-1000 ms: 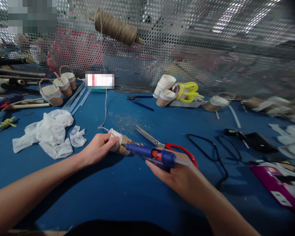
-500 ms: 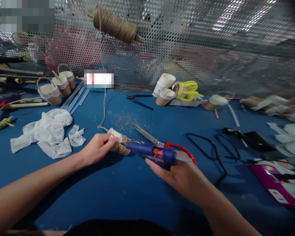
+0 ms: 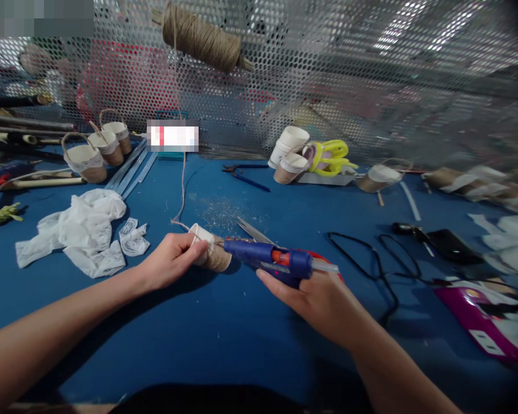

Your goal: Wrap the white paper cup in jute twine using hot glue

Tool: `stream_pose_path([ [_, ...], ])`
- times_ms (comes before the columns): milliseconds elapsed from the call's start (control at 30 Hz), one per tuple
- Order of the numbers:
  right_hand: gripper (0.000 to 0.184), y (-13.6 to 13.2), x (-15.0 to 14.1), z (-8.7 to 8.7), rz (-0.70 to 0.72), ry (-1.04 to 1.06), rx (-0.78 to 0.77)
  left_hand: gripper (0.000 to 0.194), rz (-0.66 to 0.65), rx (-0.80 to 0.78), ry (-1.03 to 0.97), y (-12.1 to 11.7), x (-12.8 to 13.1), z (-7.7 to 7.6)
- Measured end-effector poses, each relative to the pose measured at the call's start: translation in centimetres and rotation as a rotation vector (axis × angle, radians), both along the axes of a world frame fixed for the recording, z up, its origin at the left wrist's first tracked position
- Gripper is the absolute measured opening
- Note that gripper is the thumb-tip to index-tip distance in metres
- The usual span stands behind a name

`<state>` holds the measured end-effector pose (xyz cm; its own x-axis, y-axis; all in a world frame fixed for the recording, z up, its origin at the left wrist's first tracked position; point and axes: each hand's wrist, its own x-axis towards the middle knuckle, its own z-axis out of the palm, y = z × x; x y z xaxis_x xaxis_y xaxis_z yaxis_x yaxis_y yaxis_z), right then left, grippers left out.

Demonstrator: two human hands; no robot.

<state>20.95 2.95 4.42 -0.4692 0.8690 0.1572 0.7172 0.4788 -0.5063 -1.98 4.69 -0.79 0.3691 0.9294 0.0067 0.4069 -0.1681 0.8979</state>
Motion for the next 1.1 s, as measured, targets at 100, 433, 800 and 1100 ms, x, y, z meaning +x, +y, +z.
stream_pose_path([
  [100, 0.017, -0.1, -0.13, 0.16, 0.008, 0.006, -0.019, 0.035, -0.004, -0.001, -0.005, 0.03, 0.0, -0.01],
  [433, 0.012, -0.53, -0.04, 0.15, 0.02, 0.026, -0.023, 0.036, 0.02, 0.006, 0.038, 0.08, 0.15, 0.09],
  [800, 0.016, -0.62, -0.38, 0.48, 0.018, 0.034, -0.023, 0.036, 0.035, -0.003, 0.026, 0.08, 0.01, -0.09],
  [1100, 0.014, -0.74, -0.18, 0.2, -0.009, 0.028, -0.015, 0.036, 0.016, 0.03, 0.043, 0.08, 0.13, 0.05],
])
